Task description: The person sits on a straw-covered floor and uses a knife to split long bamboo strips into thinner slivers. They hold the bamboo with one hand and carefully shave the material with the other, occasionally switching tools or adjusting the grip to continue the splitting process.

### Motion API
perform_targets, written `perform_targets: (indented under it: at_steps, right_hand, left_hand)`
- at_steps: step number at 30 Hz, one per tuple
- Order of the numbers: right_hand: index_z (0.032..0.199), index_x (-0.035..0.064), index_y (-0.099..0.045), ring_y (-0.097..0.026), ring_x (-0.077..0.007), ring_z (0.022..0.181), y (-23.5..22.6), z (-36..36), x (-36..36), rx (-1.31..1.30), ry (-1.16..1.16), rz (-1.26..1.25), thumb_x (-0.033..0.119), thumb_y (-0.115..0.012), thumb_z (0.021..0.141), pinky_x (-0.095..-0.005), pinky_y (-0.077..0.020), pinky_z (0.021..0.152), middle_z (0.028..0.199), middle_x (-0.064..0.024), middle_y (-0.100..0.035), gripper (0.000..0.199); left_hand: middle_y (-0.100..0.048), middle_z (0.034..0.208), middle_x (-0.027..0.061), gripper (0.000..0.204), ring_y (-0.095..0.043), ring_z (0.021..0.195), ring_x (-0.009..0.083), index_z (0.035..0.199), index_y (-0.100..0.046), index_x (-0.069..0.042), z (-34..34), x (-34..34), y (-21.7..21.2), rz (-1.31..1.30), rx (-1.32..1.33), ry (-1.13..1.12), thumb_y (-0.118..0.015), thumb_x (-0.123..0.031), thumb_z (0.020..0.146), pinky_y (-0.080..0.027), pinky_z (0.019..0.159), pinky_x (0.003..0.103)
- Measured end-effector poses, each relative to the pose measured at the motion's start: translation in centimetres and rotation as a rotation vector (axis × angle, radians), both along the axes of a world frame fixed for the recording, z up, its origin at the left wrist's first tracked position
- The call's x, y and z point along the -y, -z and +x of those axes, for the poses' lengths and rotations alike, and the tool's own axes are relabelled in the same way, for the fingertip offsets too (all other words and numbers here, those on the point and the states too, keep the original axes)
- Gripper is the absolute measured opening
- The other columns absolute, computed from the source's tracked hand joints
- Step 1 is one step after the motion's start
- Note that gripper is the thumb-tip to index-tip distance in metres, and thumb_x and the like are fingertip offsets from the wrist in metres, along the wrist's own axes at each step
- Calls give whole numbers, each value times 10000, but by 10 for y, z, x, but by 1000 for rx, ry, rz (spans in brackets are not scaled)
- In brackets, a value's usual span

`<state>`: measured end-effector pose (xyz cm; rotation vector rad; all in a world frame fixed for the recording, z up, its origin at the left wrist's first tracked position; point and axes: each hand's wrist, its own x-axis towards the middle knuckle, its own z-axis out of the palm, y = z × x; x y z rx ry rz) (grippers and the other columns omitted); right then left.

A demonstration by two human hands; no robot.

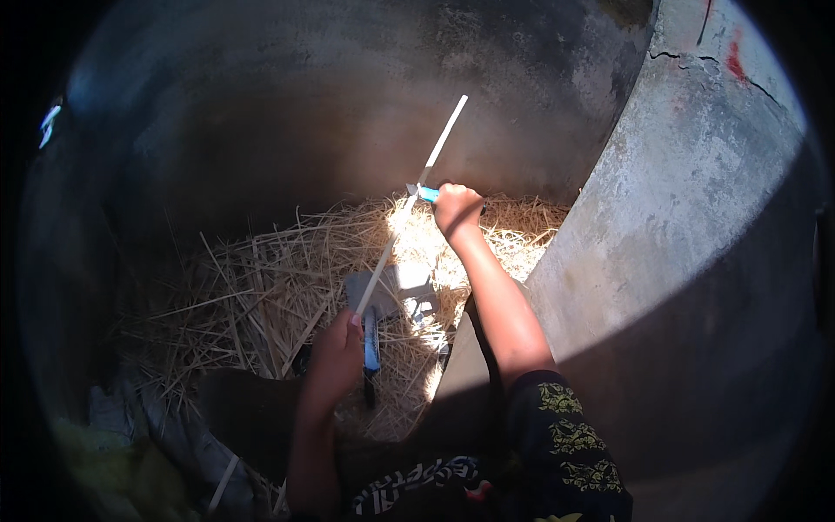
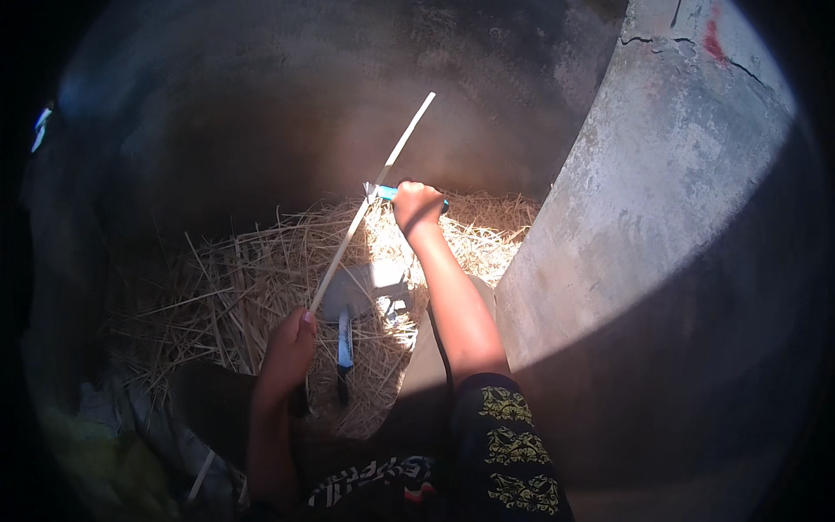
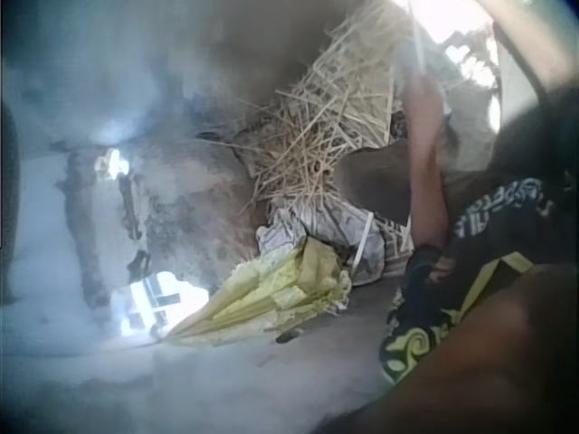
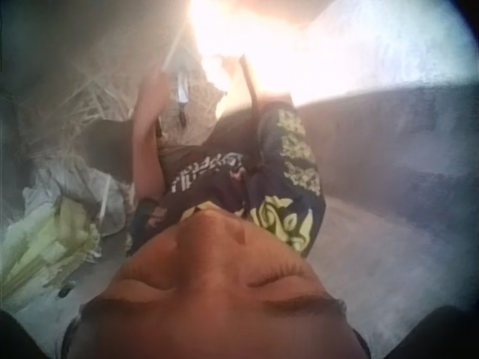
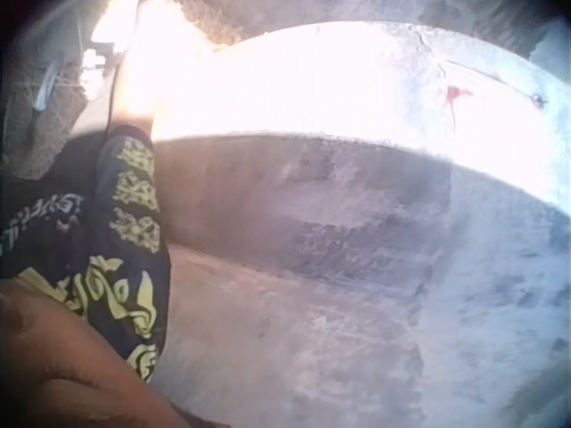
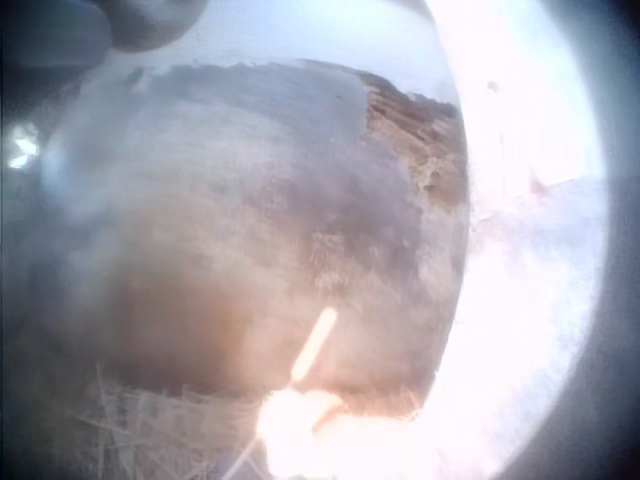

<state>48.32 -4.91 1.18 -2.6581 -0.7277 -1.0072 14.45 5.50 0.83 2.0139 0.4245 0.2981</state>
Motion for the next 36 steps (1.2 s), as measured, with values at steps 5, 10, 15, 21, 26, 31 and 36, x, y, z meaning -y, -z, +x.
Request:
perform_targets:
  at_steps: [5,10,15,21,26,31,36]
  right_hand:
    - [938,27,-754,-720,-332,941,-18,48,97,-461,591,677,169,-606,885,-440,-577,796,970,-181,-732,211]
    - [997,52,-745,-696,-342,1013,-14,33,144,-533,618,603,197,-635,845,-454,-545,873,1058,-182,-720,237]
    - [961,77,-750,-697,-368,939,-31,-14,102,-373,290,535,185,-625,824,-452,-544,839,938,-187,-724,215]
    - [844,94,-727,-703,-381,802,-27,-31,55,-220,110,362,187,-623,817,-473,-555,758,809,-193,-708,143]
    - [800,102,-699,-704,-376,752,-15,-52,27,-161,-25,188,175,-666,774,-466,-561,699,726,-192,-686,84]
    - [847,50,-737,-712,-386,813,-23,-27,27,-288,37,218,148,-518,860,-465,-565,742,803,-236,-699,240]
    - [820,-8,-737,-718,-388,854,-20,21,62,-367,277,327,174,-535,875,-452,-571,773,825,-233,-710,277]
  left_hand:
    - [-586,723,160,288,-580,639,261,927,-537,-16,-47,17,9,175,-209,150,-421,-253,1042,-446,634,375]
    - [-449,663,7,314,-451,637,87,866,-515,-50,-48,13,28,-68,-138,172,-418,-277,1060,-390,596,290]
    - [-439,658,-20,311,-411,612,72,860,-521,-50,-25,7,26,-164,23,199,-422,-264,1062,-363,576,268]
    - [-423,654,-50,333,-373,565,51,836,-513,-75,10,-3,16,-406,35,206,-424,-303,1063,-330,532,239]
    - [-385,627,-72,343,-318,487,25,820,-482,-123,25,-10,14,-491,55,120,-410,-348,1067,-262,441,202]
    - [-378,631,-79,349,-303,468,24,817,-477,-131,26,-4,21,-481,34,107,-424,-374,1061,-251,420,201]
    - [-378,636,-75,353,-324,498,28,804,-477,-133,11,11,7,-548,-70,166,-437,-375,1057,-278,453,198]
